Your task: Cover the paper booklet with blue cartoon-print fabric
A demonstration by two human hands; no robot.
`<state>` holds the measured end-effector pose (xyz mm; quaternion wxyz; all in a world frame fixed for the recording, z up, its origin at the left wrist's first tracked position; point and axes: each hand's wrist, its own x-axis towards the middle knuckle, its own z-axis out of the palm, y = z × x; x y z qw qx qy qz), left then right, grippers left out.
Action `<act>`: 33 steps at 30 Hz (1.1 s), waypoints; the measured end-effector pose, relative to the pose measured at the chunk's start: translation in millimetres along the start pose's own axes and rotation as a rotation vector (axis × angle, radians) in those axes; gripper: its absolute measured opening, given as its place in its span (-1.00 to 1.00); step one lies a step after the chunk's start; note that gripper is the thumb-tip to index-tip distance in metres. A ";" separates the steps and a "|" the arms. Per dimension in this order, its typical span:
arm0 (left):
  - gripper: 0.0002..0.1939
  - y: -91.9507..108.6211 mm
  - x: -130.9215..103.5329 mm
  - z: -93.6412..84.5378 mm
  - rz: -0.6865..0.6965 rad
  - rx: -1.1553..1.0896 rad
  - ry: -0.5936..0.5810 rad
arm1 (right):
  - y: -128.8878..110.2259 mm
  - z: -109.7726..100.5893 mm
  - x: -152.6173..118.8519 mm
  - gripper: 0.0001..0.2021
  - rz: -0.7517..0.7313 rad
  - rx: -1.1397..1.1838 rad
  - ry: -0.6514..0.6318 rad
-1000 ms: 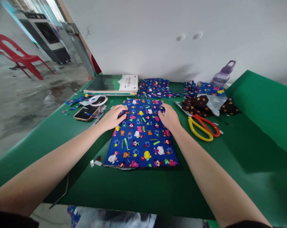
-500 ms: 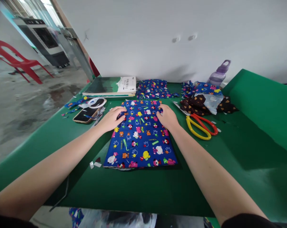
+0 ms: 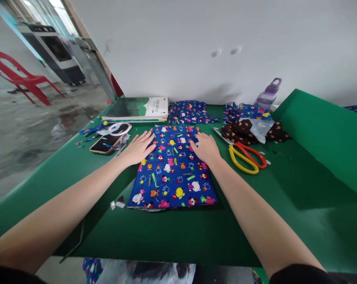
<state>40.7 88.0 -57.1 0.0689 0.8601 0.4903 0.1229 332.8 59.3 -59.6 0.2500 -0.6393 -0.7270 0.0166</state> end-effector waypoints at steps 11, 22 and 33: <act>-0.44 -0.2 -1.5 0.4 0.008 0.042 0.024 | -43.2 -32.7 -49.1 -0.58 -0.437 0.086 -0.053; -0.43 -0.2 -0.5 0.2 -0.008 0.028 0.007 | -41.8 -56.0 -85.1 -0.19 -0.609 0.093 -0.455; -0.41 21.9 -8.8 -13.2 0.081 -0.021 0.235 | -28.5 -61.4 -92.5 -0.24 -0.677 0.151 -0.448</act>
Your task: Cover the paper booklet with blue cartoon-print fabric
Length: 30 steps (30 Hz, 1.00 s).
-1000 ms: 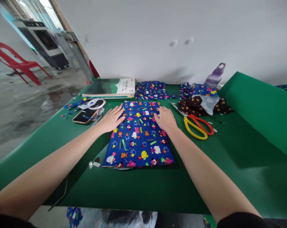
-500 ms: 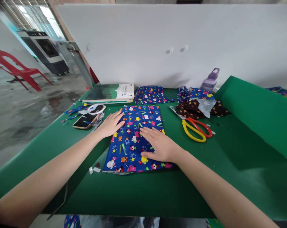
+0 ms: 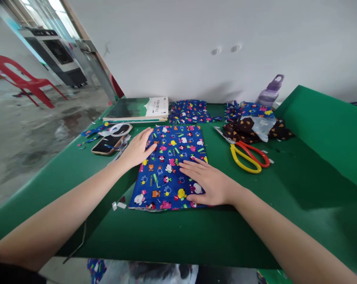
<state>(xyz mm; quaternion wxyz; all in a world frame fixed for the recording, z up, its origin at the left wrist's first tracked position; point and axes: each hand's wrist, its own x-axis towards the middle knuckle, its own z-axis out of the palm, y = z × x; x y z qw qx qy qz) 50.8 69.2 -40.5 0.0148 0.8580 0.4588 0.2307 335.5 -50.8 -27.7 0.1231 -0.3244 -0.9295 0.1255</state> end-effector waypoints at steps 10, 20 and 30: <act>-0.84 120.1 -52.5 -14.5 0.666 -0.286 -0.064 | 22.6 -8.5 -1.8 -0.61 0.181 0.026 0.205; -0.37 126.2 -52.8 -9.1 0.807 -0.324 -0.503 | 14.5 -2.7 12.2 -0.62 0.065 0.065 0.120; -0.29 128.7 -50.4 -12.7 0.826 -0.329 -0.504 | 31.1 -0.8 64.7 -0.45 -0.016 -0.067 -0.140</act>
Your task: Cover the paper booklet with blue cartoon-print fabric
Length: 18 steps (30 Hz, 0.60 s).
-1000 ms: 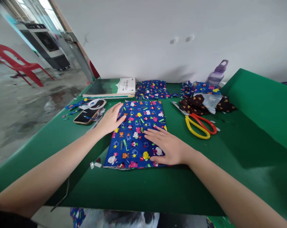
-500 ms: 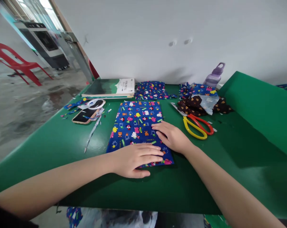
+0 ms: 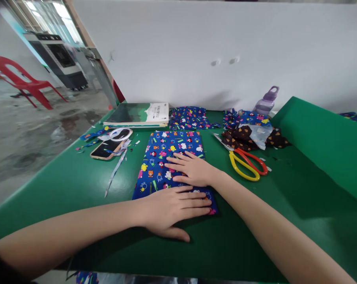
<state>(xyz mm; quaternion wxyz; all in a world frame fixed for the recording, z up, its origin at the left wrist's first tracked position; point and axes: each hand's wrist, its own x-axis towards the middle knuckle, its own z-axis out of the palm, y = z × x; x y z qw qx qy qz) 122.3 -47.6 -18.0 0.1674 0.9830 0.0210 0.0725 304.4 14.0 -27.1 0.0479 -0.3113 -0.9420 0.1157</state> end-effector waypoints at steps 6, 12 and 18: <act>-0.29 -1.9 -0.9 -0.7 0.007 -0.001 -0.027 | 30.3 1.3 54.9 -0.39 0.036 -0.038 0.004; -0.31 -2.9 -1.0 -1.0 0.001 0.015 -0.033 | 63.6 4.4 92.4 -0.39 0.166 -0.108 0.128; -0.37 -2.5 -2.3 0.4 -0.002 0.026 -0.026 | 65.3 0.3 87.3 -0.41 0.438 -0.217 0.383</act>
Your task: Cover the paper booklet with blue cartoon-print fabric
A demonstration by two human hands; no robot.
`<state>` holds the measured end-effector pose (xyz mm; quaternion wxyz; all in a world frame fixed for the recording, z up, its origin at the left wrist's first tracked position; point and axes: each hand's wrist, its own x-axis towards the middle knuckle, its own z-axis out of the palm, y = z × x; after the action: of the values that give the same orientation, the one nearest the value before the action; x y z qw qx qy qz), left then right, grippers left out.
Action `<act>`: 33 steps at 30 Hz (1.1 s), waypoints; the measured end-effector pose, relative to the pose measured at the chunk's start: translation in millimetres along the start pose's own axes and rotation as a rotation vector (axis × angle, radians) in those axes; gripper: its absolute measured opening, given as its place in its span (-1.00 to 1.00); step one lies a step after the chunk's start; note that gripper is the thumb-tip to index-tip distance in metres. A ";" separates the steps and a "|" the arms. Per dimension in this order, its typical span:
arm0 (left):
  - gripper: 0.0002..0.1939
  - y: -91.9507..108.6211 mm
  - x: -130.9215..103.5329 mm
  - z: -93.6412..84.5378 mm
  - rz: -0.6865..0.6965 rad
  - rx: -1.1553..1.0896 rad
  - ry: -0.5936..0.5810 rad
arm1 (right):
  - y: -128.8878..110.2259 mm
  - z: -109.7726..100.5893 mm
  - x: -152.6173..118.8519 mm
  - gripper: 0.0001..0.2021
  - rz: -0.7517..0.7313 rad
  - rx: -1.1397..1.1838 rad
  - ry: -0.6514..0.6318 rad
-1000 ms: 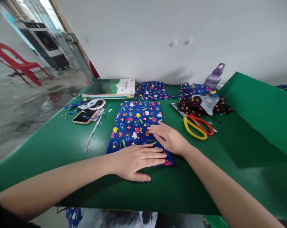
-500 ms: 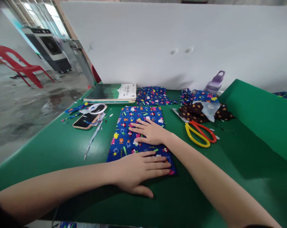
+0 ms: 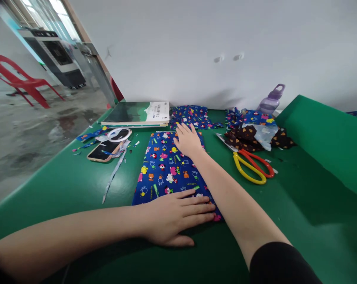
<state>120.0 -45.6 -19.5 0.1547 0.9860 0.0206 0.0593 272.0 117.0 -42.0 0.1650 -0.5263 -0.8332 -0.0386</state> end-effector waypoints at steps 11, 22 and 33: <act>-0.36 -0.9 1.5 -4.2 -0.029 -0.133 -0.019 | -111.4 -66.7 -30.5 -0.13 -0.641 0.248 -0.500; -0.36 -0.1 2.7 -3.7 -0.024 -0.128 0.009 | -82.7 -28.7 -19.3 -0.31 -0.640 0.317 -0.526; -0.37 -0.4 1.6 -4.0 -0.025 -0.104 0.009 | -20.3 2.6 -5.3 -0.37 0.320 0.134 0.201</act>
<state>121.0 -43.9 -15.6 0.2063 0.9760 0.0304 0.0626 255.4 104.1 -44.0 0.2859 -0.6335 -0.7190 -0.0088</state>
